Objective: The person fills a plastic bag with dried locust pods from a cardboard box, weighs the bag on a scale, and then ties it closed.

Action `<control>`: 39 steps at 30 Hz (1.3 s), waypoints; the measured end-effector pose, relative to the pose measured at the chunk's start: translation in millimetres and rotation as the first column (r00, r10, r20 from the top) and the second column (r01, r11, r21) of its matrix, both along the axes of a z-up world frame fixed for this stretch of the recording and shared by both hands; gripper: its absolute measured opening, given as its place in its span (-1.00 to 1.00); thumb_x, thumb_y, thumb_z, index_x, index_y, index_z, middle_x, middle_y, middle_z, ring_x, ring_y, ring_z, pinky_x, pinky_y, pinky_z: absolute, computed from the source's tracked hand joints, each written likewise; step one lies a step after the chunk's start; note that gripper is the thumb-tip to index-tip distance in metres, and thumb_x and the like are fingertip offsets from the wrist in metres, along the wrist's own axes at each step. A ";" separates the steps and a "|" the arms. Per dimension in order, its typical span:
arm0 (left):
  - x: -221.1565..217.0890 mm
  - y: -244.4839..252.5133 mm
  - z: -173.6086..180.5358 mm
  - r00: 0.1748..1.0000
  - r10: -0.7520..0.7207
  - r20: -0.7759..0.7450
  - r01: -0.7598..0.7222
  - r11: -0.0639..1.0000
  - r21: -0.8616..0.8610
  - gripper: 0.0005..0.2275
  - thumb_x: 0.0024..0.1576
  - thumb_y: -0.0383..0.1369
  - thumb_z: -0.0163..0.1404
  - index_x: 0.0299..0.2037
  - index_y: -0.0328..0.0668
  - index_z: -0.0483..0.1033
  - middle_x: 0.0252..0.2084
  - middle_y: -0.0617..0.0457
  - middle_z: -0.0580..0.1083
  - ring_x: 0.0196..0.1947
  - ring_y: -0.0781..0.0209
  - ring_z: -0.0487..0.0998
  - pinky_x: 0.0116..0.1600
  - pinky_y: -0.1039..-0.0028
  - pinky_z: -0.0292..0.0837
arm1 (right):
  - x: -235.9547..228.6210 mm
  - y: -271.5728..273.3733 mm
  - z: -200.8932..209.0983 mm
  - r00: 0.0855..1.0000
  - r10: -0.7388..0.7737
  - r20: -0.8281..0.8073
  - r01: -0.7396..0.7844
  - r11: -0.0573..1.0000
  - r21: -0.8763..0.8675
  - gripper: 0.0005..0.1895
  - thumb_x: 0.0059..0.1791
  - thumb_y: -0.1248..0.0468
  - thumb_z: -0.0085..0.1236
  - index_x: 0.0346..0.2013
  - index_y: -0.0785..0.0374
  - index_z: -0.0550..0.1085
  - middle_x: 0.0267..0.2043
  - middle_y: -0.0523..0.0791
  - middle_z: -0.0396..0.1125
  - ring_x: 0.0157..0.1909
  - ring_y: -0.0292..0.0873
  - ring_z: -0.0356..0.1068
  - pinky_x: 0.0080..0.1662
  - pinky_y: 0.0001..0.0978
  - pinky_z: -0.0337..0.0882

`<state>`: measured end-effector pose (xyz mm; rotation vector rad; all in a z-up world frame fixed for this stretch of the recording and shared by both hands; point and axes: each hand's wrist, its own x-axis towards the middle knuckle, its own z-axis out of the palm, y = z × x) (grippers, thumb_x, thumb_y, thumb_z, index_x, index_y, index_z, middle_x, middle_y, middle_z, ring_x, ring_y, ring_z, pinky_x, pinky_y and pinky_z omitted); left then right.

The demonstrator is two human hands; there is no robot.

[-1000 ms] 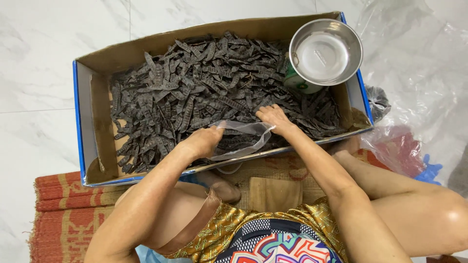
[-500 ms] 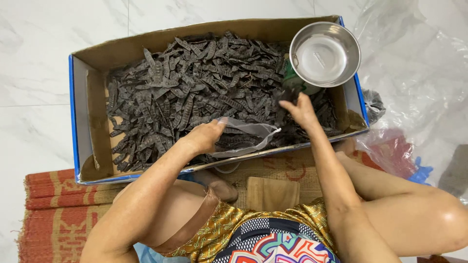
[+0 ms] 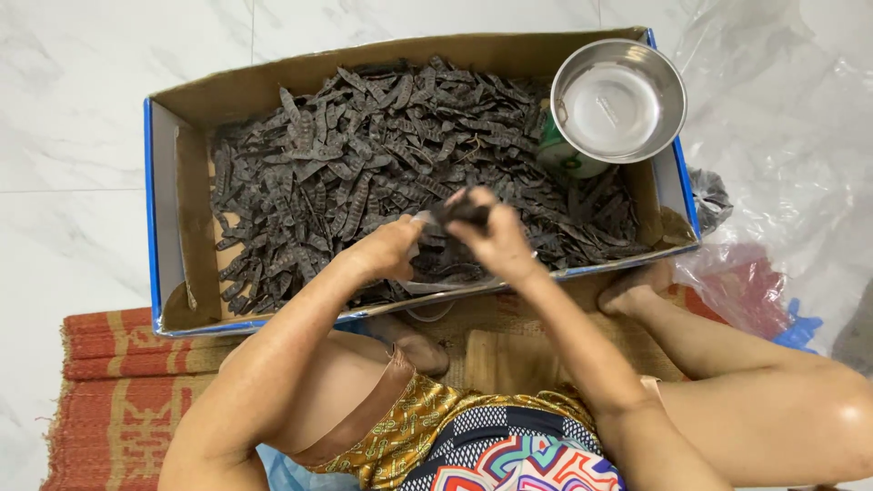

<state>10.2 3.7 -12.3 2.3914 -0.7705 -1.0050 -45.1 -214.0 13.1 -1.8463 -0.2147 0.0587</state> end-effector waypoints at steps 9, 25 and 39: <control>1.3 5.7 18.6 0.975 0.142 -0.171 -0.130 0.988 0.081 -0.01 -0.16 -0.62 0.22 0.50 -0.17 -0.13 0.14 -0.20 0.35 -0.07 -0.11 0.59 -0.17 0.27 0.65 | -11.3 4.8 -68.3 0.970 0.241 -0.042 -0.208 0.719 -0.663 -0.60 -0.12 0.46 0.19 0.00 0.31 0.38 -0.08 0.10 0.43 0.02 0.23 0.43 -0.04 0.00 0.43; -6.4 -2.9 38.0 0.986 0.069 -0.154 -0.041 0.982 0.183 0.04 -0.17 -0.67 0.19 0.52 -0.17 -0.24 0.20 -0.24 0.32 -0.04 -0.13 0.58 -0.19 0.30 0.62 | 82.7 -46.4 -76.5 0.988 -0.123 -0.094 0.061 0.867 -0.495 -0.65 -0.02 0.22 0.29 0.02 0.27 0.54 0.01 0.02 0.46 0.02 -0.02 0.50 0.08 -0.22 0.49; -6.4 8.9 1.2 0.999 -0.051 0.014 0.049 0.992 0.118 0.01 -0.19 -0.60 0.26 0.48 -0.31 -0.16 0.21 -0.34 0.32 0.16 -0.27 0.43 0.20 0.20 0.41 | 81.4 -10.8 -173.1 0.996 0.084 -0.003 -0.055 0.618 -0.784 -0.64 -0.07 0.22 0.35 -0.02 0.22 0.55 -0.05 0.00 0.38 0.13 0.09 0.38 0.16 0.00 0.33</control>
